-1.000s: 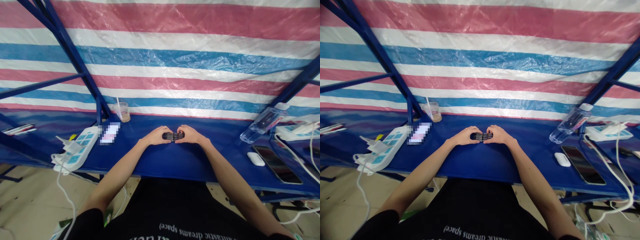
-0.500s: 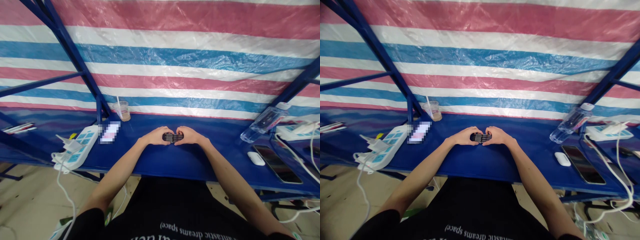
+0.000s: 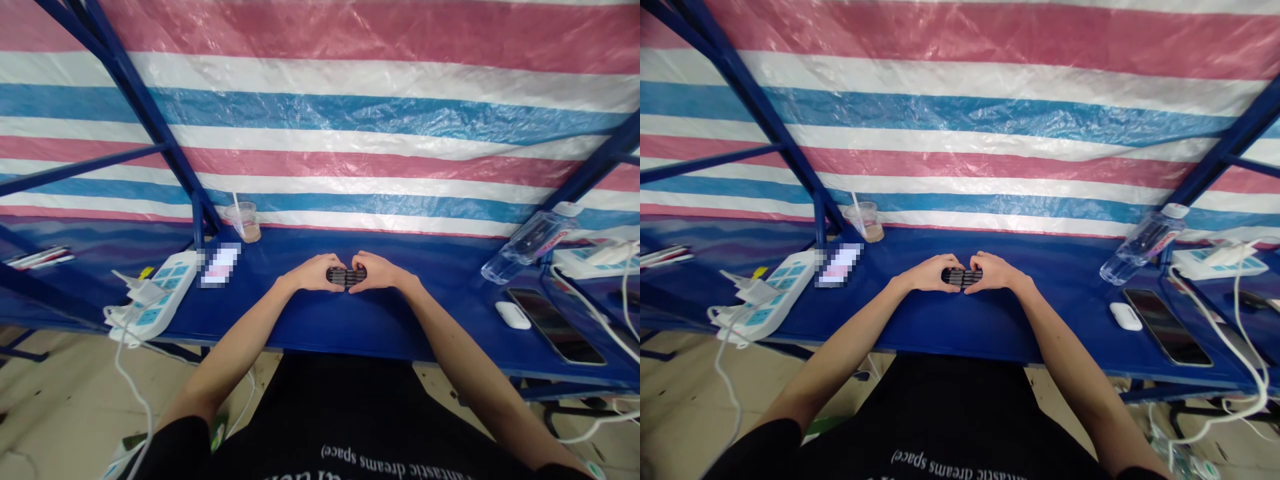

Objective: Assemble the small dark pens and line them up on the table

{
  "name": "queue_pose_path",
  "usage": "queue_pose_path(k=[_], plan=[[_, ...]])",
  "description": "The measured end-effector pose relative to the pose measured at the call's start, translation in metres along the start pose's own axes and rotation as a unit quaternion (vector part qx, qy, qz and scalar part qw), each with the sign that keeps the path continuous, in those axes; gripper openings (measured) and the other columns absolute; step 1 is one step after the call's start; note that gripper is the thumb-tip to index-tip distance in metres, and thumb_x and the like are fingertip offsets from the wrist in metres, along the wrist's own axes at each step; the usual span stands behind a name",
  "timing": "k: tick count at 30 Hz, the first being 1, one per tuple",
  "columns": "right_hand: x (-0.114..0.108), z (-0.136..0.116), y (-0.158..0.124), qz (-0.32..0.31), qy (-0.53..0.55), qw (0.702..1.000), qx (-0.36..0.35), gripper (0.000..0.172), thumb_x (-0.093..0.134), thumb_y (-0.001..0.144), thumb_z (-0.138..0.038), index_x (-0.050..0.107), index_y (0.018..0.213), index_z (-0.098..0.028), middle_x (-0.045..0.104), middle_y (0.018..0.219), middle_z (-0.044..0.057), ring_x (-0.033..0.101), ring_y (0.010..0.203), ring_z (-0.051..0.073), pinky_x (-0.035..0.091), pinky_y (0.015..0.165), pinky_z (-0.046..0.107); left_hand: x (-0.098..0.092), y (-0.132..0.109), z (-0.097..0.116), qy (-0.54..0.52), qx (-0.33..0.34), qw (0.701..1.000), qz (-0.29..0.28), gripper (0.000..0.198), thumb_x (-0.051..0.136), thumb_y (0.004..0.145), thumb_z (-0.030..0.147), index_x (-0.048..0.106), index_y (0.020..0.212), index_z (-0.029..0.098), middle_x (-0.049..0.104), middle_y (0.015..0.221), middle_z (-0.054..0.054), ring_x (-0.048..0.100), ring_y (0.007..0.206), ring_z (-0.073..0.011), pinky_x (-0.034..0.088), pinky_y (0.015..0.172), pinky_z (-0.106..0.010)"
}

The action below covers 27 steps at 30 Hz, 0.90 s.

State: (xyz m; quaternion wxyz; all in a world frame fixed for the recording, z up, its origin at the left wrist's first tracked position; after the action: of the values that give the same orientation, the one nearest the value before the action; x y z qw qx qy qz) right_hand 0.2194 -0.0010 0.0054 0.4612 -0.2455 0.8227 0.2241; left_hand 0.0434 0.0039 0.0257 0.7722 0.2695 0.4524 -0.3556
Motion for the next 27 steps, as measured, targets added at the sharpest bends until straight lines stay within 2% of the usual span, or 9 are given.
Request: queue_pose_path(k=[9, 11, 13, 16, 18, 22, 27], plan=[[0.002, 0.002, 0.0, -0.013, 0.018, 1.0, 0.004, 0.058, 0.087, 0.068, -0.068, 0.057, 0.089, -0.023, 0.057, 0.094, 0.001, 0.053, 0.085, 0.02, 0.038, 0.069, 0.029, -0.001, 0.0, 0.003, 0.002, 0.004, 1.0, -0.002, 0.053, 0.085, 0.076, 0.053, 0.076, 0.122, 0.028, 0.068, 0.112, -0.005, 0.068, 0.098, -0.0246, 0.049, 0.086, -0.034], [0.001, 0.003, 0.001, -0.009, 0.033, 0.999, 0.012, 0.054, 0.085, 0.072, -0.067, 0.06, 0.091, -0.023, 0.059, 0.095, 0.001, 0.054, 0.084, 0.019, 0.039, 0.069, 0.029, -0.001, 0.001, 0.004, 0.002, 0.007, 1.0, -0.002, 0.053, 0.084, 0.078, 0.058, 0.077, 0.121, 0.028, 0.069, 0.111, -0.005, 0.068, 0.098, -0.0247, 0.049, 0.084, -0.034], [-0.001, 0.004, 0.001, 0.003, 0.047, 0.999, 0.018, 0.047, 0.079, 0.081, -0.065, 0.062, 0.092, -0.022, 0.06, 0.093, 0.002, 0.055, 0.082, 0.019, 0.04, 0.07, 0.029, -0.001, 0.002, 0.004, -0.001, 0.014, 1.0, 0.006, 0.05, 0.079, 0.084, 0.061, 0.077, 0.121, 0.027, 0.069, 0.111, -0.006, 0.067, 0.099, -0.025, 0.049, 0.085, -0.034], [-0.004, 0.006, 0.002, 0.022, 0.079, 0.996, 0.024, 0.035, 0.062, 0.099, -0.055, 0.064, 0.093, -0.02, 0.064, 0.086, 0.003, 0.057, 0.078, 0.018, 0.04, 0.07, 0.03, 0.0, 0.004, 0.001, -0.004, 0.015, 0.999, 0.035, 0.042, 0.059, 0.102, 0.056, 0.076, 0.121, 0.023, 0.071, 0.109, -0.008, 0.067, 0.101, -0.0241, 0.05, 0.088, -0.035], [-0.004, 0.008, 0.003, 0.029, 0.088, 0.995, 0.03, 0.027, 0.058, 0.102, -0.044, 0.065, 0.092, -0.02, 0.066, 0.083, 0.002, 0.058, 0.074, 0.017, 0.04, 0.069, 0.03, 0.0, 0.005, -0.004, 0.009, 0.007, 0.998, 0.059, 0.039, 0.048, 0.108, 0.046, 0.077, 0.118, 0.022, 0.072, 0.107, -0.009, 0.068, 0.101, -0.0231, 0.049, 0.09, -0.035], [-0.003, 0.013, 0.005, 0.039, 0.05, 0.998, 0.026, 0.01, 0.067, 0.096, -0.025, 0.066, 0.087, -0.02, 0.067, 0.081, 0.001, 0.059, 0.072, 0.016, 0.04, 0.069, 0.029, 0.001, 0.007, -0.014, 0.041, -0.03, 0.995, 0.082, 0.026, 0.056, 0.105, 0.035, 0.079, 0.106, 0.021, 0.073, 0.1, -0.006, 0.068, 0.092, -0.0208, 0.049, 0.083, -0.033], [-0.005, 0.015, 0.005, 0.088, -0.021, 0.996, 0.01, 0.015, 0.063, 0.1, -0.023, 0.066, 0.086, -0.021, 0.068, 0.084, 0.004, 0.06, 0.089, 0.021, 0.042, 0.081, 0.032, -0.001, 0.006, -0.019, 0.044, -0.07, 0.991, 0.101, 0.024, 0.06, 0.103, 0.035, 0.08, 0.1, 0.022, 0.074, 0.098, -0.006, 0.068, 0.091, -0.0208, 0.049, 0.081, -0.032]])
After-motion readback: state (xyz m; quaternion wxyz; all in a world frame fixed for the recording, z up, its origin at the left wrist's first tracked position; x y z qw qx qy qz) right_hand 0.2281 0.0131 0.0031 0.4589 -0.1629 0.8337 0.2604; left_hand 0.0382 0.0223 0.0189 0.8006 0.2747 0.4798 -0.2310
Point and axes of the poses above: each hand's wrist, its own y-axis towards the middle knuckle, its own x-axis out of the palm, z = x × y, the point moved 6 cm from there along y, towards the middle knuckle
